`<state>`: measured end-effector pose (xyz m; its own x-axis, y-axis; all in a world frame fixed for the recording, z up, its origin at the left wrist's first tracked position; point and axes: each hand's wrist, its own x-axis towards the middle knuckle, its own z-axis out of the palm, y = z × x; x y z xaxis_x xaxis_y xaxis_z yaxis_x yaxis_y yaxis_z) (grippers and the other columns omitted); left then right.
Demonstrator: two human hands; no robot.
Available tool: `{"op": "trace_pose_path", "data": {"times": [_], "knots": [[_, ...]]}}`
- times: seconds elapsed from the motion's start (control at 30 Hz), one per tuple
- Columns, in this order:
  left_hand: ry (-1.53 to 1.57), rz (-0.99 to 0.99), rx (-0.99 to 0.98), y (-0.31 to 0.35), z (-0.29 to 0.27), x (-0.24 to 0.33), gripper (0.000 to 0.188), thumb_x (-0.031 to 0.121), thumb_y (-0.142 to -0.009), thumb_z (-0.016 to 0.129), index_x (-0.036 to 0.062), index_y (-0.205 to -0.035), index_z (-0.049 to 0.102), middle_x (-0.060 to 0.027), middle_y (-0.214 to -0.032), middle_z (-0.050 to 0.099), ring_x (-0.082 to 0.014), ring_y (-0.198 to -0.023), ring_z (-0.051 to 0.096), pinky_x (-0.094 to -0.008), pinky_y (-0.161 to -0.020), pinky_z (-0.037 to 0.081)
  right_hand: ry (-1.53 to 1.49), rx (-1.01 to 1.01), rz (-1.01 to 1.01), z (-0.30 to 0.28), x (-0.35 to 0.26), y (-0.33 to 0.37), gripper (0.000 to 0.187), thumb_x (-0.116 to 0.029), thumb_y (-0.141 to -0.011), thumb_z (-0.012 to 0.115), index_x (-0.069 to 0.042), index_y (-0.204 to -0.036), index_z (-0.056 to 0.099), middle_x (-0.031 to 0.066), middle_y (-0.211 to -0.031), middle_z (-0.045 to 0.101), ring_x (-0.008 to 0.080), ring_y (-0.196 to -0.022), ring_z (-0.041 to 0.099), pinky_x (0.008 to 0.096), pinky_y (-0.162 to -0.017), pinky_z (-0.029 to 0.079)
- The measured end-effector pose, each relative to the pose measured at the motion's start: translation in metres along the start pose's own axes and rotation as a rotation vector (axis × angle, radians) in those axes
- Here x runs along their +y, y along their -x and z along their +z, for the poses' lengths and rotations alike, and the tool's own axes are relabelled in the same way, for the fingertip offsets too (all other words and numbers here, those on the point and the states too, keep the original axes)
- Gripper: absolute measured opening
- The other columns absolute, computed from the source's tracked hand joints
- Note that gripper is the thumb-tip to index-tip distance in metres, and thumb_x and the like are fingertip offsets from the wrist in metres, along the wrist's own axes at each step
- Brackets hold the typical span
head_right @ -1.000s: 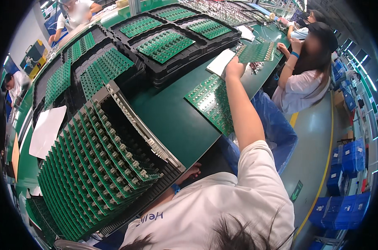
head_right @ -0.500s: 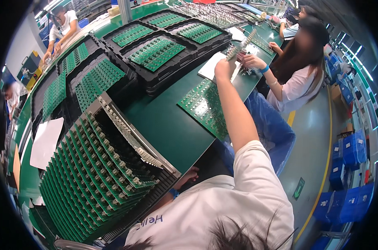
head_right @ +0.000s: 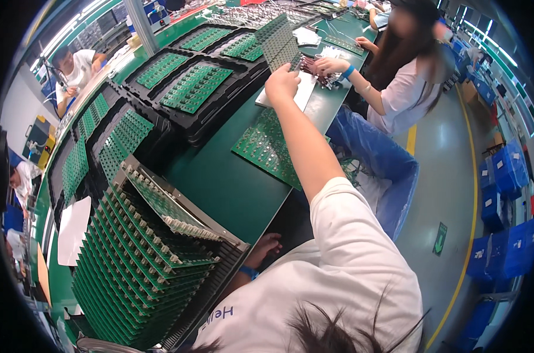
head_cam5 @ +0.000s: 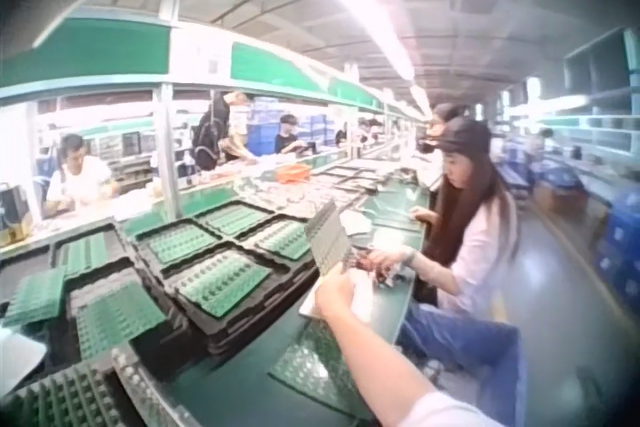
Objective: Organizing and stacking printed circuit boards (PCBs) at an electronics factory workbench.
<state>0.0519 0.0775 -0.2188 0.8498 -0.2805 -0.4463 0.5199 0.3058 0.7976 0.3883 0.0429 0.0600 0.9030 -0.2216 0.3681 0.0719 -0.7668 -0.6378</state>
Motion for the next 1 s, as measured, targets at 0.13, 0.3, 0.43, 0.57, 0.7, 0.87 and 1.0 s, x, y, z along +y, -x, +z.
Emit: {"op": "trace_pose_path", "data": {"times": [0.13,0.3,0.43,0.57,0.7,0.87,1.0], "knots": [[-0.004,-0.007,-0.005,-0.002,-0.004,-0.004,0.039,0.021,-0.085,0.051,-0.0002,-0.118,0.045,-0.0076,-0.091,0.058,-0.0123,-0.076,0.054,-0.0241,-0.07,0.045,0.104,-0.065,0.026,-0.007,-0.008,0.002,0.042,-0.015,-0.083,0.04,0.005,-0.121,0.037,0.0272,-0.102,0.055,0.0388,-0.097,0.052,0.0435,-0.084,0.044],[0.018,-0.013,0.004,-0.002,-0.012,-0.009,0.038,0.023,-0.086,0.05,0.0018,-0.118,0.046,-0.0069,-0.09,0.058,-0.0123,-0.077,0.054,-0.0248,-0.071,0.045,0.159,-0.196,0.007,0.001,-0.014,-0.005,0.047,-0.013,-0.083,0.043,0.007,-0.125,0.035,0.0284,-0.105,0.055,0.0379,-0.097,0.056,0.0413,-0.078,0.048],[0.014,-0.02,-0.004,-0.007,-0.014,-0.008,0.038,0.025,-0.087,0.049,0.0035,-0.118,0.046,-0.0064,-0.09,0.058,-0.0123,-0.078,0.054,-0.0252,-0.072,0.045,0.588,-0.089,-0.206,0.041,0.006,-0.03,0.053,-0.014,-0.082,0.045,0.01,-0.127,0.032,0.037,-0.103,0.052,0.0431,-0.094,0.056,0.0405,-0.07,0.051],[0.01,-0.021,0.03,0.0,-0.01,-0.013,0.036,0.026,-0.087,0.047,0.0053,-0.117,0.048,-0.0058,-0.09,0.058,-0.0124,-0.08,0.054,-0.0259,-0.072,0.044,0.62,0.042,-0.25,0.041,0.008,-0.01,0.05,-0.014,-0.081,0.045,0.008,-0.125,0.036,0.0371,-0.098,0.053,0.0452,-0.085,0.058,0.0458,-0.071,0.049],[-0.017,-0.012,0.024,0.007,-0.004,-0.008,0.035,0.024,-0.087,0.048,0.0049,-0.116,0.048,-0.006,-0.089,0.058,-0.0127,-0.08,0.054,-0.026,-0.072,0.044,0.021,-0.09,-0.157,-0.031,0.011,-0.01,0.031,-0.012,-0.083,0.036,0.003,-0.108,0.047,0.026,-0.088,0.06,0.0389,-0.085,0.059,0.0466,-0.075,0.046],[-0.048,0.007,0.015,0.013,0.007,0.001,0.033,0.022,-0.087,0.048,0.0042,-0.114,0.049,-0.0063,-0.087,0.058,-0.0133,-0.08,0.055,-0.0261,-0.072,0.044,-0.929,-0.084,0.143,-0.058,0.044,-0.013,0.04,-0.031,-0.087,0.045,0.001,-0.11,0.05,0.0136,-0.094,0.061,0.0263,-0.077,0.064,0.0349,-0.059,0.051],[-0.064,0.029,0.028,0.019,0.014,0.007,0.031,0.021,-0.087,0.048,0.0036,-0.112,0.049,-0.0065,-0.086,0.057,-0.0137,-0.08,0.055,-0.0262,-0.072,0.044,-1.057,-0.372,0.282,-0.076,0.05,0.009,0.057,-0.045,-0.088,0.042,0.004,-0.116,0.045,0.0123,-0.112,0.052,0.0205,-0.078,0.063,0.0279,-0.058,0.053]]}}
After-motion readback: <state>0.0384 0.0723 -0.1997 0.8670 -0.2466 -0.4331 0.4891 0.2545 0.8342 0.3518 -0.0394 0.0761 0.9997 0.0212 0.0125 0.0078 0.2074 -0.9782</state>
